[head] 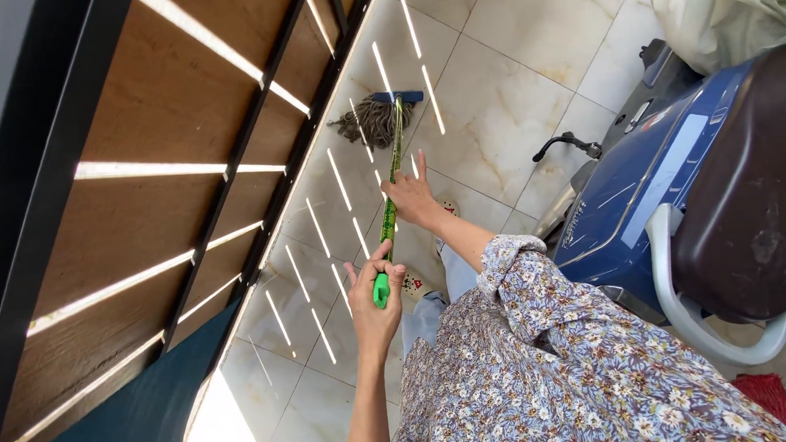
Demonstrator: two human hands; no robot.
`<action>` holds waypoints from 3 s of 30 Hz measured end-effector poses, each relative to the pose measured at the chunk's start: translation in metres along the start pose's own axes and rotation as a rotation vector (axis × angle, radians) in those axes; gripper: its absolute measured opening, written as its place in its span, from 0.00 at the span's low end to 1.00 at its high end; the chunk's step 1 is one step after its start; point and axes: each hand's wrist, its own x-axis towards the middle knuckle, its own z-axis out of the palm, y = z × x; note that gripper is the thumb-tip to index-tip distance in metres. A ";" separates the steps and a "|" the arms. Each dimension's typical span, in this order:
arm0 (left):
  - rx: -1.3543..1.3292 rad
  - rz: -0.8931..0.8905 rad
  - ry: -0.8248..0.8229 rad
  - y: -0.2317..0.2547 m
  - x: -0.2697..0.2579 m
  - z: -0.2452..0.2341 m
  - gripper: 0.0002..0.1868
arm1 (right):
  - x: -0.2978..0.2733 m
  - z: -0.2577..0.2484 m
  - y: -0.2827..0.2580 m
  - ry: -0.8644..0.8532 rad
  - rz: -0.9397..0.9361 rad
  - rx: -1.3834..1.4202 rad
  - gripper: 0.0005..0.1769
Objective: Mop the tiled floor and rinse the mop in a bucket under a faucet.
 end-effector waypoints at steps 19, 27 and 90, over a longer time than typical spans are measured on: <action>-0.127 0.046 -0.390 0.023 0.196 0.172 0.12 | 0.052 -0.033 0.253 0.036 0.541 0.031 0.21; -0.136 0.028 -0.594 0.039 0.211 0.232 0.14 | -0.027 -0.019 0.325 0.045 0.722 0.091 0.24; 0.274 0.467 -0.126 0.025 -0.027 -0.050 0.11 | -0.062 -0.008 -0.025 0.269 0.130 0.141 0.08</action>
